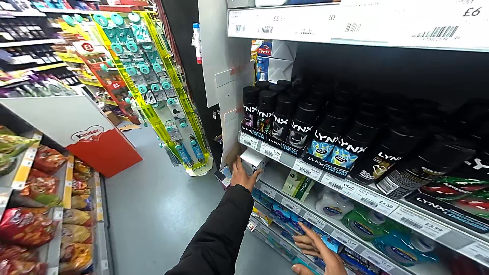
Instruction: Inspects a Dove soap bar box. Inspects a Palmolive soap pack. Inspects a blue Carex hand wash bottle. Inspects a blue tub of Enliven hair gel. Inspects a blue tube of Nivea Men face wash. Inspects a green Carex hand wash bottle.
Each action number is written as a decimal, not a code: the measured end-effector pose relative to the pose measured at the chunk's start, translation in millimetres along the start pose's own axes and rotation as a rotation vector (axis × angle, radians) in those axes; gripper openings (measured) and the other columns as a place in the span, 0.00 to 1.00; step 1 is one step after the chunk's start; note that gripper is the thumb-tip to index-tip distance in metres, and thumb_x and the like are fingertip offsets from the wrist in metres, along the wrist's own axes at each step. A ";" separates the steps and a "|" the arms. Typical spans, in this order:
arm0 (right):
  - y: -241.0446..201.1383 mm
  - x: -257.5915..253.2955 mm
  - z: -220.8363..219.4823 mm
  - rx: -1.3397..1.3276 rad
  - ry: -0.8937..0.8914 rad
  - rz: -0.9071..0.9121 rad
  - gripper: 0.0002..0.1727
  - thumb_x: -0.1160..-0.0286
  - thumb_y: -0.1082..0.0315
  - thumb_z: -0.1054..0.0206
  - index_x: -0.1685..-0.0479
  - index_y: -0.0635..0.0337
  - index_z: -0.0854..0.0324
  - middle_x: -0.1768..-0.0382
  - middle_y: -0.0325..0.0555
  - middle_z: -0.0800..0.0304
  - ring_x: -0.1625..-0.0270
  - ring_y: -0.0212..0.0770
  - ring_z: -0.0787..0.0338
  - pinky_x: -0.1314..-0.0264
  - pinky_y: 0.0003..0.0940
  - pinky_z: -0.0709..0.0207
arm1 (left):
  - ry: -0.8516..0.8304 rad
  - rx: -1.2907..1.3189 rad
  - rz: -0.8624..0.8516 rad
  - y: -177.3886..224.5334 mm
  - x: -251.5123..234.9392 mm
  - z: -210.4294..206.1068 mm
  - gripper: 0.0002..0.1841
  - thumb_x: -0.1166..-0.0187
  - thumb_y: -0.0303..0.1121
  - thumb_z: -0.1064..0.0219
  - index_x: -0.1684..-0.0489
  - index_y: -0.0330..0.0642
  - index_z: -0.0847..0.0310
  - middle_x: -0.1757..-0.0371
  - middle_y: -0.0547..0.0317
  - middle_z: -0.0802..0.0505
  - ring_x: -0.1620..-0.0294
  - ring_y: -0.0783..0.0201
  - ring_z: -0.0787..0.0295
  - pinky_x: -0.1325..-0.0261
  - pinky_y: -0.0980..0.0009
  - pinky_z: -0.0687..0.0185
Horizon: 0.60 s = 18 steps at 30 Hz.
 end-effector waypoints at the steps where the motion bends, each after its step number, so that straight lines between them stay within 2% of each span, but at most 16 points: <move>1: 1.1 0.8 -0.2 0.004 -0.002 -0.007 0.51 0.35 0.50 0.18 0.16 0.74 0.37 0.41 0.55 0.08 0.41 0.44 0.06 0.36 0.42 0.11 | 0.008 0.000 -0.004 0.1 -0.7 1.1 0.60 0.41 0.57 0.15 0.08 0.39 0.47 0.15 0.32 0.31 0.28 0.32 0.20 0.37 0.33 0.19; 3: 2.2 1.7 -0.1 0.008 -0.009 -0.020 0.51 0.35 0.51 0.18 0.16 0.75 0.37 0.42 0.55 0.08 0.41 0.44 0.06 0.36 0.42 0.11 | 0.024 -0.001 0.000 -1.4 -2.2 1.7 0.59 0.42 0.56 0.14 0.09 0.39 0.45 0.16 0.32 0.30 0.29 0.32 0.19 0.40 0.32 0.19; 6: 4.0 1.6 -0.1 0.008 -0.007 -0.021 0.51 0.34 0.51 0.18 0.16 0.74 0.37 0.42 0.54 0.07 0.42 0.43 0.05 0.36 0.41 0.11 | 0.019 0.009 0.047 -1.0 -8.8 3.5 0.58 0.42 0.54 0.14 0.10 0.37 0.43 0.16 0.31 0.30 0.27 0.32 0.21 0.36 0.34 0.20; 9: 5.1 1.6 -0.6 0.014 -0.021 -0.036 0.51 0.34 0.51 0.18 0.16 0.74 0.37 0.42 0.54 0.07 0.42 0.43 0.05 0.36 0.41 0.11 | -0.002 -0.014 0.064 -2.4 -9.5 2.2 0.59 0.41 0.56 0.15 0.08 0.37 0.45 0.14 0.31 0.32 0.29 0.32 0.19 0.37 0.33 0.20; 12: 6.9 1.9 -2.3 0.011 -0.034 -0.047 0.51 0.34 0.51 0.18 0.15 0.72 0.38 0.42 0.52 0.07 0.42 0.42 0.06 0.35 0.41 0.11 | -0.020 -0.020 0.046 -4.0 -6.8 0.8 0.63 0.41 0.58 0.15 0.06 0.35 0.51 0.12 0.30 0.36 0.25 0.31 0.22 0.35 0.33 0.22; 16: 6.3 1.2 -3.8 0.005 -0.022 -0.025 0.51 0.35 0.52 0.17 0.15 0.73 0.37 0.43 0.51 0.07 0.42 0.41 0.06 0.36 0.40 0.11 | -0.073 -0.009 -0.010 4.3 -0.2 3.9 0.64 0.38 0.51 0.15 0.06 0.30 0.59 0.09 0.29 0.40 0.19 0.32 0.27 0.25 0.37 0.26; 18: 5.2 0.1 -5.8 0.011 -0.021 -0.018 0.50 0.36 0.54 0.17 0.15 0.72 0.37 0.44 0.50 0.07 0.42 0.40 0.05 0.37 0.39 0.10 | -0.080 -0.008 -0.034 4.7 1.2 6.0 0.61 0.35 0.46 0.16 0.06 0.29 0.59 0.09 0.32 0.40 0.21 0.32 0.25 0.28 0.35 0.24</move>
Point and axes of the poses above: each hand's wrist, its own x-axis away from the middle knuckle, its own z-axis out of the back of the hand, y = z × x, the point moved 9 cm from there along -x, towards the middle knuckle
